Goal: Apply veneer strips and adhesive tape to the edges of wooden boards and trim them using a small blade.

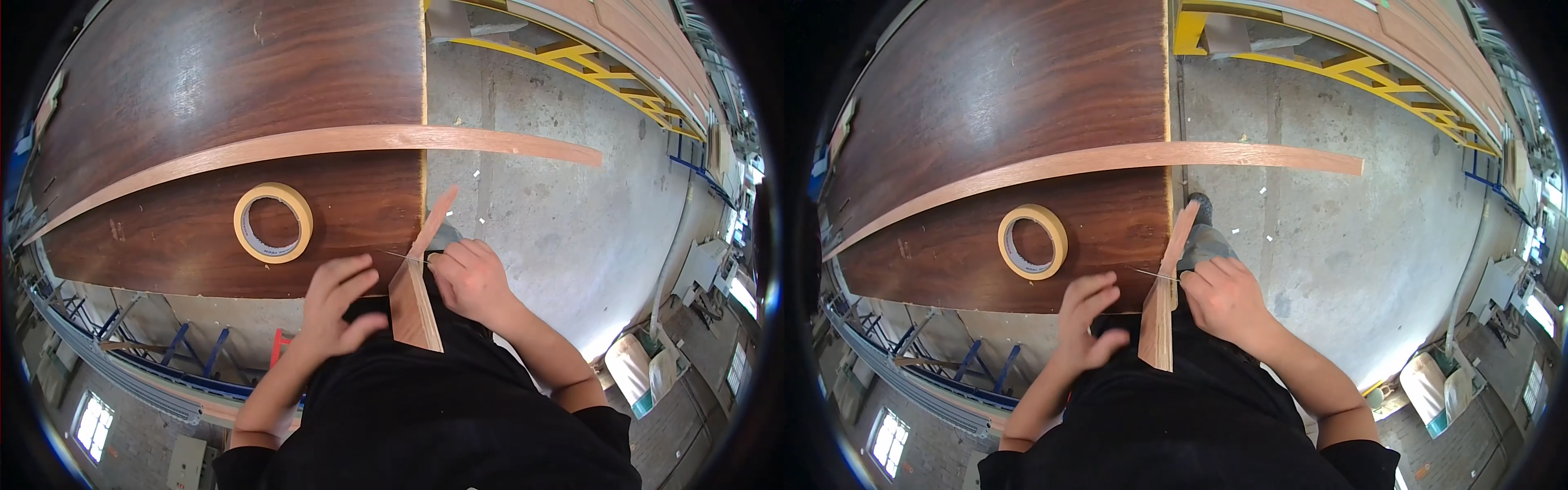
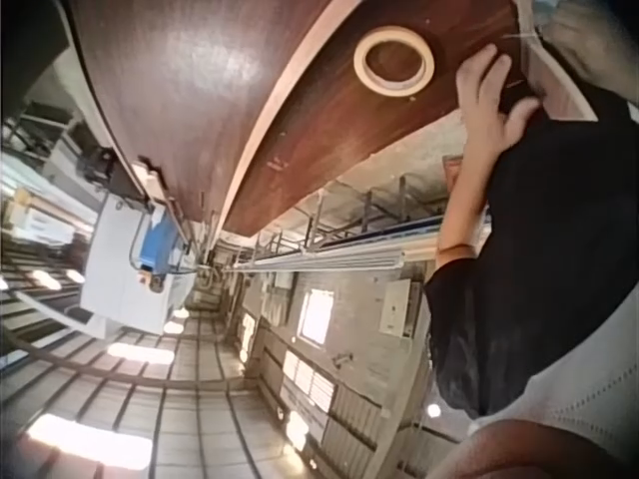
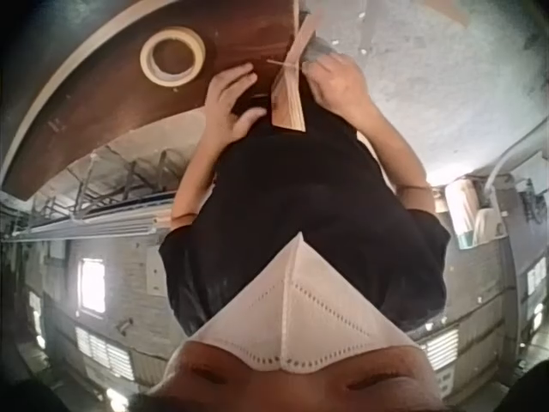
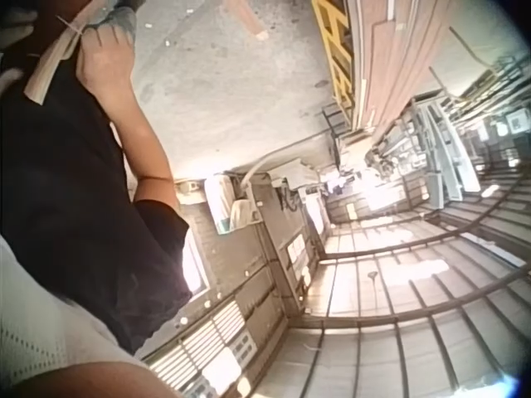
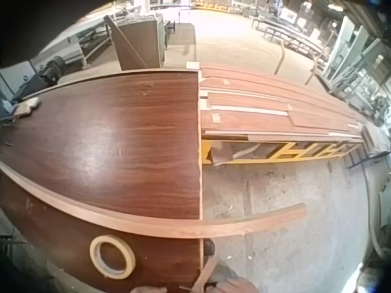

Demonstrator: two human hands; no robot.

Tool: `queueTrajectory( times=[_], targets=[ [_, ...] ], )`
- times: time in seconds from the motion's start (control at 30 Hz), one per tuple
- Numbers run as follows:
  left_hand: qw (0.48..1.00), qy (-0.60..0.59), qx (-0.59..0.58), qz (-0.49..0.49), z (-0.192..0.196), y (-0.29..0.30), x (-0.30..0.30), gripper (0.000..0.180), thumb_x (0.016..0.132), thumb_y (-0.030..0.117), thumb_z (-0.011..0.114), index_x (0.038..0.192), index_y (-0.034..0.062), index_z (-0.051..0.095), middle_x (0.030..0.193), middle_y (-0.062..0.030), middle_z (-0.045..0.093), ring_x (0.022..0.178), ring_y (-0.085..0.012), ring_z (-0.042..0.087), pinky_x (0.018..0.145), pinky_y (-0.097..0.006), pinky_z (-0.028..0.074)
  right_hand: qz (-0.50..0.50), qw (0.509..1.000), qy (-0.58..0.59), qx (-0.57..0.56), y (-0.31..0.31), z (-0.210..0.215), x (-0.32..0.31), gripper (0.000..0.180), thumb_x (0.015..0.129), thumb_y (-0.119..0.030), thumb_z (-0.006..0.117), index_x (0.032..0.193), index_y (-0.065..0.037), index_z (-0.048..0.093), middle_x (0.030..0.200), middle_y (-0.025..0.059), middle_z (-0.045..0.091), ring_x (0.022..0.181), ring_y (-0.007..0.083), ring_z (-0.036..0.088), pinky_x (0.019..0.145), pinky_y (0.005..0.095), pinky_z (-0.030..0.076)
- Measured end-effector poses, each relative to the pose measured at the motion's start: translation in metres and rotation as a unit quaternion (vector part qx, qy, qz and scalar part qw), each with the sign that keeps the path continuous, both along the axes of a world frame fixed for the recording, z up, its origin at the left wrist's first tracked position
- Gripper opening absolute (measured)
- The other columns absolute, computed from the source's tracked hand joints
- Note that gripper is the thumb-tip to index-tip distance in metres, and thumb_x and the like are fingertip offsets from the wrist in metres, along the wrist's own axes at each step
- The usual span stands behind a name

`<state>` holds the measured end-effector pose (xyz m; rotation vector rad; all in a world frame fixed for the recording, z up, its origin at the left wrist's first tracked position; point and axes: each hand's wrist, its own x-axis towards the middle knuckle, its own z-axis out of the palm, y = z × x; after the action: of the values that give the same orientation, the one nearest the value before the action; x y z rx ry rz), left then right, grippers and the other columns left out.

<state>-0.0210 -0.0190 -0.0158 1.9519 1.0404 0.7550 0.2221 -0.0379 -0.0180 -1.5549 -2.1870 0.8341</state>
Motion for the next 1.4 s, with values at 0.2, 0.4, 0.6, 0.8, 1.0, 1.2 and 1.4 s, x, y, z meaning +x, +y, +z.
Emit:
queueTrajectory(
  times=[0.2,0.4,0.6,0.8,1.0,1.2,1.4],
  targets=[
    [0.999,0.011,-0.034,-0.034,0.027,-0.004,0.027,0.076,0.057,0.028,0.085,0.122,0.0048,0.053,0.121,-0.0158,0.054,0.105,-0.0348,0.055,0.089,-0.044,0.045,0.006,1.000,0.020,0.015,0.006,-0.001,-0.005,0.011,0.066,-0.002,0.066,0.072,-0.005,0.057,0.068,0.0083,0.051,0.065,0.0266,0.054,0.058,0.0373,0.042],
    [0.998,0.040,-0.014,0.052,0.027,-0.021,0.017,0.043,0.064,0.002,0.065,0.107,-0.0002,0.061,0.100,-0.0133,0.067,0.080,-0.0301,0.067,0.070,-0.035,0.054,-0.077,0.992,0.097,-0.034,0.010,-0.001,0.009,0.007,0.075,-0.005,0.065,0.073,-0.001,0.060,0.065,0.0117,0.053,0.061,0.0305,0.055,0.056,0.0390,0.045],
    [0.975,-0.060,-0.151,0.149,0.028,-0.052,-0.011,0.039,0.072,-0.002,0.060,0.111,-0.0036,0.060,0.106,-0.0173,0.065,0.092,-0.0286,0.066,0.085,-0.035,0.050,-0.074,0.978,0.159,-0.116,0.027,0.019,-0.001,0.010,0.081,-0.011,0.065,0.083,-0.001,0.065,0.072,0.0138,0.060,0.067,0.0321,0.060,0.061,0.0386,0.048],
    [0.840,-0.207,-0.352,0.358,-0.004,-0.086,-0.020,0.040,0.085,0.007,0.056,0.124,-0.0016,0.052,0.118,-0.0092,0.059,0.098,-0.0150,0.059,0.082,-0.029,0.048,-0.113,0.943,0.226,-0.217,0.043,0.014,-0.001,0.013,0.086,-0.013,0.066,0.085,0.000,0.064,0.072,0.0034,0.062,0.064,0.0090,0.057,0.057,0.0251,0.045],
    [0.837,-0.183,-0.242,0.456,-0.002,-0.056,0.020,0.050,0.087,0.008,0.059,0.133,0.0023,0.041,0.100,-0.0009,0.058,0.073,-0.0052,0.052,0.062,-0.020,0.043,-0.127,0.849,0.373,-0.353,0.022,0.014,0.028,0.015,0.087,-0.017,0.064,0.083,-0.002,0.063,0.070,-0.0008,0.060,0.065,0.0055,0.052,0.059,0.0234,0.043],
    [0.899,0.219,0.158,0.345,0.018,-0.053,0.046,0.045,0.084,0.012,0.065,0.124,-0.0020,0.051,0.108,-0.0136,0.059,0.098,-0.0212,0.056,0.077,-0.035,0.047,-0.100,0.834,0.391,-0.377,0.001,0.034,0.057,0.014,0.088,-0.015,0.063,0.084,-0.002,0.063,0.071,-0.0013,0.060,0.068,0.0052,0.053,0.063,0.0213,0.043],
    [0.921,-0.259,-0.248,0.152,0.026,-0.059,0.117,0.023,0.092,0.020,0.058,0.097,-0.0018,0.063,0.092,-0.0085,0.064,0.084,-0.0145,0.059,0.074,-0.030,0.047,-0.043,0.811,0.429,-0.394,-0.021,0.042,0.064,0.014,0.087,-0.016,0.064,0.081,-0.003,0.064,0.070,-0.0004,0.062,0.063,0.0056,0.053,0.058,0.0233,0.042]
  ],
)
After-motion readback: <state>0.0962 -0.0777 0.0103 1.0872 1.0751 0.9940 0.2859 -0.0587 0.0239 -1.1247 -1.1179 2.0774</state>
